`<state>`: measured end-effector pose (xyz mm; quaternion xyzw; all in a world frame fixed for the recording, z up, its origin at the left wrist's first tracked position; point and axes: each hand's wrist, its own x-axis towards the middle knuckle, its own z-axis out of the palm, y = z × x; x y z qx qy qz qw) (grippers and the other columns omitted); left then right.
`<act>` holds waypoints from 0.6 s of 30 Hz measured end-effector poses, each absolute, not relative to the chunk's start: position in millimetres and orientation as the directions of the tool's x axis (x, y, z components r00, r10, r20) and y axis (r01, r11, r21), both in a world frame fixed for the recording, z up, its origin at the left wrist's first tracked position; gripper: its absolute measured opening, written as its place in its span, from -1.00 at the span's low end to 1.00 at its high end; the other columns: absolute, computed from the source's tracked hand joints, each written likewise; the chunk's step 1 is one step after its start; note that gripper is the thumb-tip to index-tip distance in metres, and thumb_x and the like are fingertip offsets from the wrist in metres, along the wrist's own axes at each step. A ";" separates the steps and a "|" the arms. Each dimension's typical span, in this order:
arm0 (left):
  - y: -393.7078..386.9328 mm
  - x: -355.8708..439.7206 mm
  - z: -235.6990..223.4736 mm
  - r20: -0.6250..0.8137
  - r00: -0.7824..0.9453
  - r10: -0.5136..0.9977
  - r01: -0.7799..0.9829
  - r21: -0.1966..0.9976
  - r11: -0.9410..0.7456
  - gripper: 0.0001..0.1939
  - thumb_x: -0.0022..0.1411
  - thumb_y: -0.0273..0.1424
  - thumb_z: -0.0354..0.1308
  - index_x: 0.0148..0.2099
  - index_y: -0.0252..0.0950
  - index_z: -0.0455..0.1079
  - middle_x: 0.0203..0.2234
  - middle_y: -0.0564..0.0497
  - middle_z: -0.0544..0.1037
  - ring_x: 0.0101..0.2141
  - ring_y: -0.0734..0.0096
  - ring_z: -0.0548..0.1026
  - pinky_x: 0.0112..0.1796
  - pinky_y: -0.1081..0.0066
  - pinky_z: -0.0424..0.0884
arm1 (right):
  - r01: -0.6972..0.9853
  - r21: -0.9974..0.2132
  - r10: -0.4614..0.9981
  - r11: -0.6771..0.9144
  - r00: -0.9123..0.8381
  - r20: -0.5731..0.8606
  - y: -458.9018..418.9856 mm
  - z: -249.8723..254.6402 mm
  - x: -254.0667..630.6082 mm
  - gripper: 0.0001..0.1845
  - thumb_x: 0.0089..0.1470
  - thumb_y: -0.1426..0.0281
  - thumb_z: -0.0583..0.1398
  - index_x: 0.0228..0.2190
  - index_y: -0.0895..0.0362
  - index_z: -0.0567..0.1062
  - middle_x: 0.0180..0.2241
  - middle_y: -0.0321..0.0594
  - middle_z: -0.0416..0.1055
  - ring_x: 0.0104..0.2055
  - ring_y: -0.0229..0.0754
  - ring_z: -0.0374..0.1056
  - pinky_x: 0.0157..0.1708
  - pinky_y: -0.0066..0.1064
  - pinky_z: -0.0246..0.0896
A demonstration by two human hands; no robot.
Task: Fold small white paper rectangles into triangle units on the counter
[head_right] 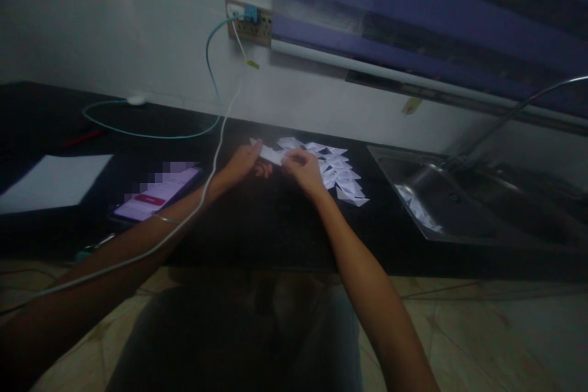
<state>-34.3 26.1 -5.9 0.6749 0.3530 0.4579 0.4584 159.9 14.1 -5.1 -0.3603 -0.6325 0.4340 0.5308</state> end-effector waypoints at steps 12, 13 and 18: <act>32.6 -46.4 -4.1 0.099 0.300 0.949 0.087 0.988 -0.130 -0.62 0.44 -0.09 0.04 -0.16 -0.29 0.48 -0.48 -0.07 0.59 -0.62 0.50 0.49 -0.58 0.45 0.25 | 0.484 -0.648 0.807 0.588 -0.289 0.515 20.6 -9.1 179.0 -0.90 0.11 0.30 0.27 -0.36 0.06 0.53 -0.39 -0.25 0.49 -0.33 -0.15 0.41 -0.28 -0.27 0.32; 32.1 -46.0 -4.8 0.096 0.317 0.944 0.117 0.983 -0.139 -0.69 0.43 -0.16 0.08 -0.19 -0.29 0.47 -0.48 -0.06 0.58 -0.62 0.51 0.49 -0.58 0.46 0.25 | 0.506 -0.618 0.794 0.601 -0.289 0.535 19.6 -8.7 179.4 -0.90 0.11 0.31 0.26 -0.32 0.06 0.54 -0.35 -0.23 0.50 -0.30 -0.13 0.42 -0.27 -0.26 0.33; 29.0 -40.8 -10.9 0.242 0.403 0.883 0.275 0.888 -0.369 -0.80 0.39 -0.36 0.09 -0.29 -0.32 0.42 -0.54 0.04 0.50 -0.59 0.53 0.45 -0.51 0.49 0.29 | 0.504 -0.495 0.691 0.707 -0.346 0.635 12.2 -3.7 175.6 -0.79 0.16 0.32 0.25 -0.13 0.05 0.54 -0.08 -0.11 0.45 -0.04 -0.04 0.41 -0.16 -0.21 0.40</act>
